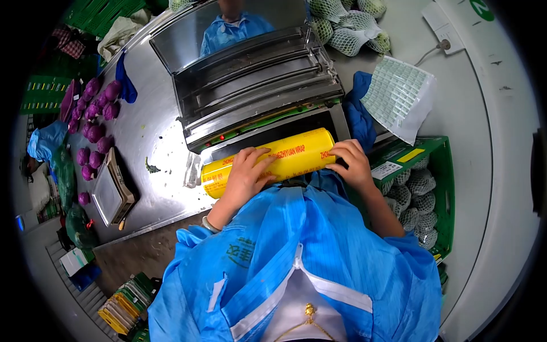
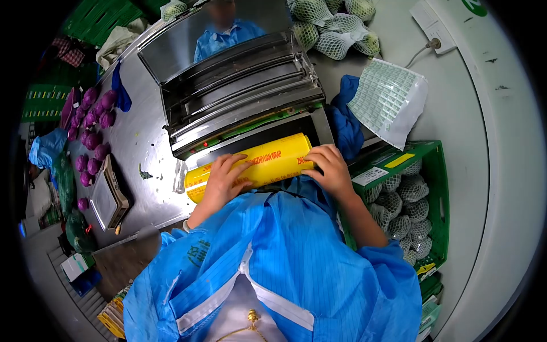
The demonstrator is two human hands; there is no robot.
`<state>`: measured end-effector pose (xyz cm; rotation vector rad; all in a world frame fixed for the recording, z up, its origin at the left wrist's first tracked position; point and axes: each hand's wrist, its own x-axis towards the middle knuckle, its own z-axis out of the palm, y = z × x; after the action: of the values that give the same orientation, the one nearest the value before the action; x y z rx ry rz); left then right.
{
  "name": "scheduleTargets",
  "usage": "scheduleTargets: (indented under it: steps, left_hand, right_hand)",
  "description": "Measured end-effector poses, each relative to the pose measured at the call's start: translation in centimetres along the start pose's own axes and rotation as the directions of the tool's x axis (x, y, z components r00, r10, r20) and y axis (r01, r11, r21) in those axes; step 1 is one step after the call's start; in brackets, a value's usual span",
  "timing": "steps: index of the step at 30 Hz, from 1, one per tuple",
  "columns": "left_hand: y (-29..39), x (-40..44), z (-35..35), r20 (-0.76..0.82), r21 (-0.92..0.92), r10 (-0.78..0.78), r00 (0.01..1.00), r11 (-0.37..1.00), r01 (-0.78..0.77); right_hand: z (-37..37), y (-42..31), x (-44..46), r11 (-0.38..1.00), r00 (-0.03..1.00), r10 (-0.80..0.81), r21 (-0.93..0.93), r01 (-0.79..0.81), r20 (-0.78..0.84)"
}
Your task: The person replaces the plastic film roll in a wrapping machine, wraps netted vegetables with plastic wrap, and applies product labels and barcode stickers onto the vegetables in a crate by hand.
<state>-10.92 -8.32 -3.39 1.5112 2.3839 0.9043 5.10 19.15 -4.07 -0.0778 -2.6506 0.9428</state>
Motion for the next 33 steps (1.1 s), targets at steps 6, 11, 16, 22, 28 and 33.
scheduleTargets:
  steps: [6, 11, 16, 22, 28, 33]
  left_hand:
    - [0.0, 0.8, -0.5, 0.005, -0.005, 0.022, 1.0, 1.0, -0.022]
    - [0.8, 2.7, 0.2, 0.02, -0.046, 0.167, 0.986, 0.985, -0.166]
    - [3.2, 6.4, 2.3, 0.052, -0.174, 0.285, 0.957, 0.946, -0.272]
    - [4.3, 8.1, 4.9, 0.086, -0.057, 0.416, 0.905, 0.909, -0.412]
    - [5.2, 7.3, 4.9, 0.202, -0.142, 0.483, 0.852, 0.875, -0.463]
    - [5.1, 6.6, 4.7, 0.148, -0.272, 0.446, 0.883, 0.877, -0.397]
  right_hand:
    - [0.8, -0.6, 0.1, 0.989, 0.997, -0.079, -0.13, 0.076, -0.021]
    - [1.2, -0.9, 0.0, 0.947, 0.988, -0.13, -0.285, 0.148, 0.08]
    - [1.5, -1.1, -0.6, 0.941, 0.99, -0.095, -0.316, 0.123, 0.102]
    - [1.2, -1.6, -1.7, 0.945, 0.99, -0.104, -0.3, 0.129, 0.1]
    - [0.7, -3.2, -1.1, 0.994, 0.991, -0.056, -0.098, 0.044, -0.125]
    - [2.2, -1.0, -1.3, 0.971, 0.986, -0.169, -0.17, 0.168, 0.008]
